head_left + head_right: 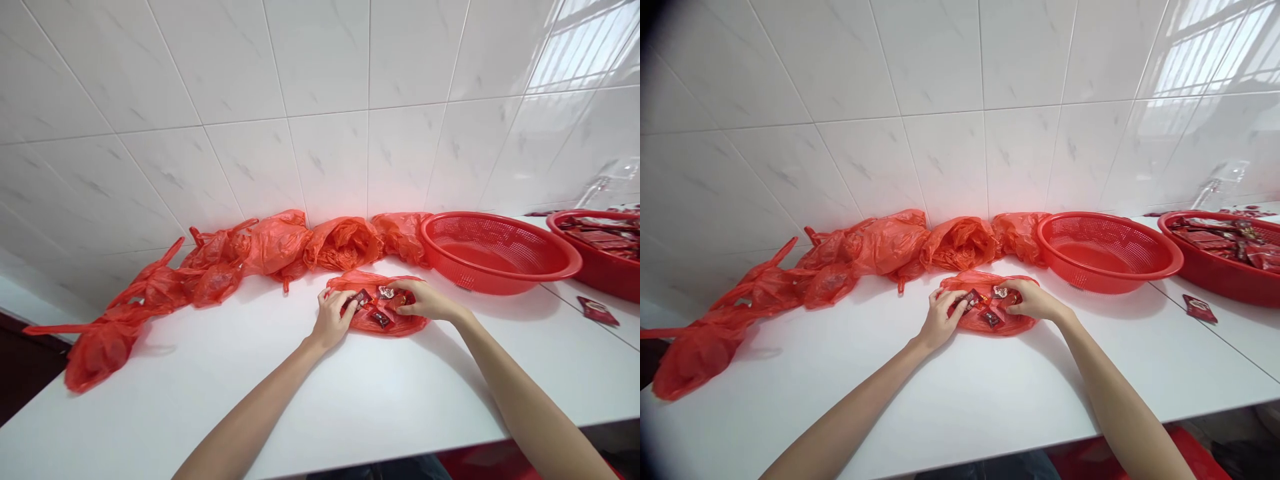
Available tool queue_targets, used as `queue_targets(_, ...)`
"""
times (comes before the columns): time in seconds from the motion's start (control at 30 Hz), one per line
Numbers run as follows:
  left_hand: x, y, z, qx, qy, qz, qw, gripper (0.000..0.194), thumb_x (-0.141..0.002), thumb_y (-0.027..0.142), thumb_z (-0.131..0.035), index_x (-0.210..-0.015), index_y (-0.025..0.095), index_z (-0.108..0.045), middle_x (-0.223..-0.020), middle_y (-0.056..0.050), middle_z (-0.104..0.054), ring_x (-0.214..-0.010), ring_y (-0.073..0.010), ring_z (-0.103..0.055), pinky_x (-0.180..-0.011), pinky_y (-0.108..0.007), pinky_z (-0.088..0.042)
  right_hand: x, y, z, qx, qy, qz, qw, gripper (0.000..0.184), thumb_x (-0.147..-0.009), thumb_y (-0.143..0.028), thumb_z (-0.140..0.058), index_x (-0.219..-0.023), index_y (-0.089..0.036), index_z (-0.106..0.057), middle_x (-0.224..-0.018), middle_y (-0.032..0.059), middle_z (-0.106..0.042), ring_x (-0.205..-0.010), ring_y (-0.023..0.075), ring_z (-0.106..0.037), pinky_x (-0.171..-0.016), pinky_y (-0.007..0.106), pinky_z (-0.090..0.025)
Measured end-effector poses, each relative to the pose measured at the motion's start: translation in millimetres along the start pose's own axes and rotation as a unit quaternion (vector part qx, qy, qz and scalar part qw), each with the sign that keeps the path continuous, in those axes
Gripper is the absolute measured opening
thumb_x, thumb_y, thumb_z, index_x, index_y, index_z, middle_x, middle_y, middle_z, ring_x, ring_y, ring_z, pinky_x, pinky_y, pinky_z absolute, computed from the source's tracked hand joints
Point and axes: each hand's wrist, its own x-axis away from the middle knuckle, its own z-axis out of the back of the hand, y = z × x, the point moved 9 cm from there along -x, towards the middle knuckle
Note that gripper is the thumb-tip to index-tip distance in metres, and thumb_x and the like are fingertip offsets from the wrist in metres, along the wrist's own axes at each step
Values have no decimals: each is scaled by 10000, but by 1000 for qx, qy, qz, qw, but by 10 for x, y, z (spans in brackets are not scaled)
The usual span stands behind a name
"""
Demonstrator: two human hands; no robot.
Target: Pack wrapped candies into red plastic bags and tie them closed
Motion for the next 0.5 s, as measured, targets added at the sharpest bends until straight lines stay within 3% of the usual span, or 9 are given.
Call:
queue_targets(0.13, 8, 0, -41, -27, 6, 8, 1000, 324, -938, 235, -527, -1254, 200, -590, -1180, -96, -725, -1126, -257, -632, -1085, -494, -330, 18, 7, -3, 31, -1, -5, 1000, 396, -712, -174, -698, -1107, -186, -729, -1137, 91, -731, -1013, 297, -669, -856, 378, -525)
queue_targets(0.27, 18, 108, 81, -10, 57, -11, 998, 284, -921, 244, -531, -1180, 199, -640, -1222, -114, -700, -1224, -288, -589, -1126, -532, -305, 8, -92, 42, 35, 72, 38, 996, 400, -737, -173, -699, -1137, -187, -712, -1087, 88, -734, -941, 272, -684, -832, 382, -542)
queue_targets(0.33, 37, 167, 121, 61, 71, 6, 996, 311, -909, 297, -575, -1195, 198, -646, -1219, -119, -698, -1224, -299, -592, -1116, -532, -344, 29, -234, 60, 20, 128, 86, 988, 462, -769, -198, -708, -1230, -198, -670, -1173, 104, -706, -1017, 278, -681, -883, 405, -550)
queue_targets(0.4, 68, 186, 95, 182, 66, 63, 979, 440, -878, 366, -650, -1284, 203, -615, -1254, -127, -683, -1205, -302, -612, -1055, -495, -440, 85, -430, 44, 8, 175, 146, 974, 486, -823, -232, -704, -1302, -224, -625, -1297, 122, -647, -1144, 284, -649, -948, 425, -545)
queue_targets(0.5, 129, 251, -83, 390, 22, 157, 907, 499, -861, 438, -696, -1301, 212, -629, -1276, -127, -679, -1153, -295, -653, -941, -423, -541, 188, -712, -65, 6, 203, 219, 954, 461, -913, -255, -655, -1365, -272, -570, -1404, 121, -574, -1270, 274, -588, -1000, 426, -537)
